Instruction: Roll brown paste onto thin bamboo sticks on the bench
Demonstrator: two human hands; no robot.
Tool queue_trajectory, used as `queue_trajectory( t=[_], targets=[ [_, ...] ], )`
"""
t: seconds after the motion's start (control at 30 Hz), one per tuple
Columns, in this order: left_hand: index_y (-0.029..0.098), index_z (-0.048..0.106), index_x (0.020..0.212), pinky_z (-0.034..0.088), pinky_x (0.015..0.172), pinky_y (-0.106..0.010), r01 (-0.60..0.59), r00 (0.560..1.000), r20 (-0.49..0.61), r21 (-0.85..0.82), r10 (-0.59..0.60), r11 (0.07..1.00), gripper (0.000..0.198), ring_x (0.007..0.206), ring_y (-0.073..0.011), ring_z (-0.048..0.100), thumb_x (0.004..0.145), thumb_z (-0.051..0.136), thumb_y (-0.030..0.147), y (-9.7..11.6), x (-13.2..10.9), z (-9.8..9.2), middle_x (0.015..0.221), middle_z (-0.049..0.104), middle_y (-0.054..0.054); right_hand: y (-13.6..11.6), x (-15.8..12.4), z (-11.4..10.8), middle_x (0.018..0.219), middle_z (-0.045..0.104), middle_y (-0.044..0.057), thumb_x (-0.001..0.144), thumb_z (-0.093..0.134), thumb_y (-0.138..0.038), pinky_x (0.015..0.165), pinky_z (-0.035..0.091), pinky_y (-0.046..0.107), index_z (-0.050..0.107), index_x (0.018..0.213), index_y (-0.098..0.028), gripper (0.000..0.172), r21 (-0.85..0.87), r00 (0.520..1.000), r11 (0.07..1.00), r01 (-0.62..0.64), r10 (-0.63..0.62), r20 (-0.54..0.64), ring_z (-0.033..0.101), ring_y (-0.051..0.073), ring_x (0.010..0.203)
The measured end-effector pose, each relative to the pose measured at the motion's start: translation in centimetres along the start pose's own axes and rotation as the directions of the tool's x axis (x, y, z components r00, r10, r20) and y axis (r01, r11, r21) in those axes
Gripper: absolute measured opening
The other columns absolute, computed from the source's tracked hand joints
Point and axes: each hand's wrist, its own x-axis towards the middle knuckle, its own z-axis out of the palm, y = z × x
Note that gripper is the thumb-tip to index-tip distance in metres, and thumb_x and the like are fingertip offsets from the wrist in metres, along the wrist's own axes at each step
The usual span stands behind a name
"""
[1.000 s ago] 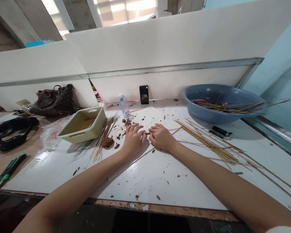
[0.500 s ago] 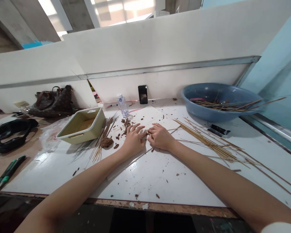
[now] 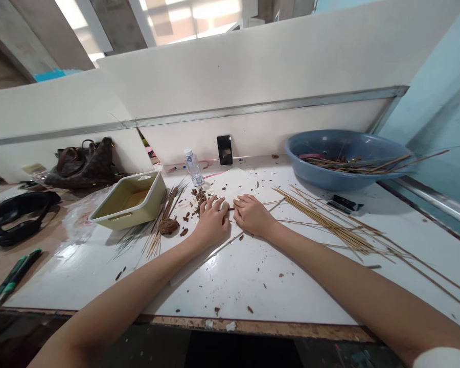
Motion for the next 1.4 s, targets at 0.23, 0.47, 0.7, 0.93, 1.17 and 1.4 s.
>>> queue_trajectory(
  t=[0.23, 0.47, 0.7, 0.93, 1.17, 1.4],
  targets=[
    [0.021, 0.082, 0.113, 0.037, 0.131, -0.063, -0.030, 0.998, -0.058, 0.002, 0.030, 1.000, 0.027, 0.157, -0.0386, 0.049, 0.098, 0.059, 0.017, 0.1, -0.1, -0.6, 0.160, 0.065, -0.014, -0.2, 0.1, -0.9, 0.118, 0.086, 0.012, 0.101, 0.055, -0.012, 0.124, 0.054, 0.052, 0.086, 0.113, -0.018, 0.034, 0.077, 0.997, 0.994, 0.076, -0.076, -0.002, 0.080, 0.027, 0.115],
    [0.021, 0.083, 0.108, 0.039, 0.128, -0.061, 0.024, 0.998, -0.060, -0.022, -0.025, 0.999, 0.025, 0.153, -0.0382, 0.052, 0.098, 0.061, 0.016, -0.3, 0.0, -0.2, 0.156, 0.067, -0.014, -0.3, 0.1, -1.1, 0.114, 0.087, 0.013, 0.101, 0.057, -0.011, 0.118, 0.056, 0.053, 0.086, 0.111, -0.017, 0.032, 0.083, 0.997, 0.994, 0.072, -0.071, -0.019, 0.081, 0.028, 0.108],
    [0.024, 0.086, 0.100, 0.041, 0.123, -0.059, 0.040, 0.993, -0.104, -0.122, -0.053, 0.992, 0.025, 0.144, -0.0354, 0.057, 0.105, 0.062, 0.019, -1.1, 0.3, 0.4, 0.140, 0.076, -0.010, -0.2, 0.2, -1.0, 0.114, 0.087, 0.010, 0.106, 0.059, -0.015, 0.109, 0.058, 0.053, 0.086, 0.105, -0.022, 0.028, 0.156, 0.998, 0.987, -0.040, 0.046, -0.036, 0.079, 0.029, 0.110],
    [0.027, 0.086, 0.099, 0.041, 0.120, -0.058, 0.058, 0.993, -0.091, -0.175, -0.075, 0.983, 0.025, 0.139, -0.0343, 0.058, 0.105, 0.064, 0.020, -1.3, 0.4, 0.6, 0.136, 0.077, -0.009, 0.3, 0.2, -0.7, 0.119, 0.085, 0.009, 0.109, 0.064, -0.025, 0.105, 0.057, 0.054, 0.086, 0.113, -0.024, 0.023, 0.183, 0.999, 0.983, -0.030, 0.036, -0.031, 0.075, 0.031, 0.112],
    [0.027, 0.088, 0.100, 0.041, 0.118, -0.056, 0.049, 0.992, -0.101, -0.201, -0.071, 0.978, 0.018, 0.136, -0.0338, 0.058, 0.103, 0.071, 0.021, -1.3, 0.7, 0.6, 0.134, 0.078, -0.007, 0.5, 0.0, -0.5, 0.118, 0.085, 0.009, 0.108, 0.065, -0.023, 0.104, 0.056, 0.054, 0.088, 0.110, -0.026, 0.023, 0.175, 1.000, 0.984, 0.010, -0.009, -0.009, 0.073, 0.031, 0.114],
    [0.028, 0.088, 0.098, 0.045, 0.113, -0.054, 0.123, 0.990, -0.026, -0.318, -0.138, 0.940, 0.015, 0.132, -0.0328, 0.062, 0.099, 0.076, 0.019, -1.6, 1.1, 0.4, 0.128, 0.079, -0.007, 1.0, 0.1, 0.2, 0.126, 0.083, 0.010, 0.107, 0.065, -0.023, 0.105, 0.058, 0.054, 0.088, 0.108, -0.028, 0.024, 0.246, 1.000, 0.969, 0.002, 0.000, -0.010, 0.071, 0.032, 0.119]
  ],
)
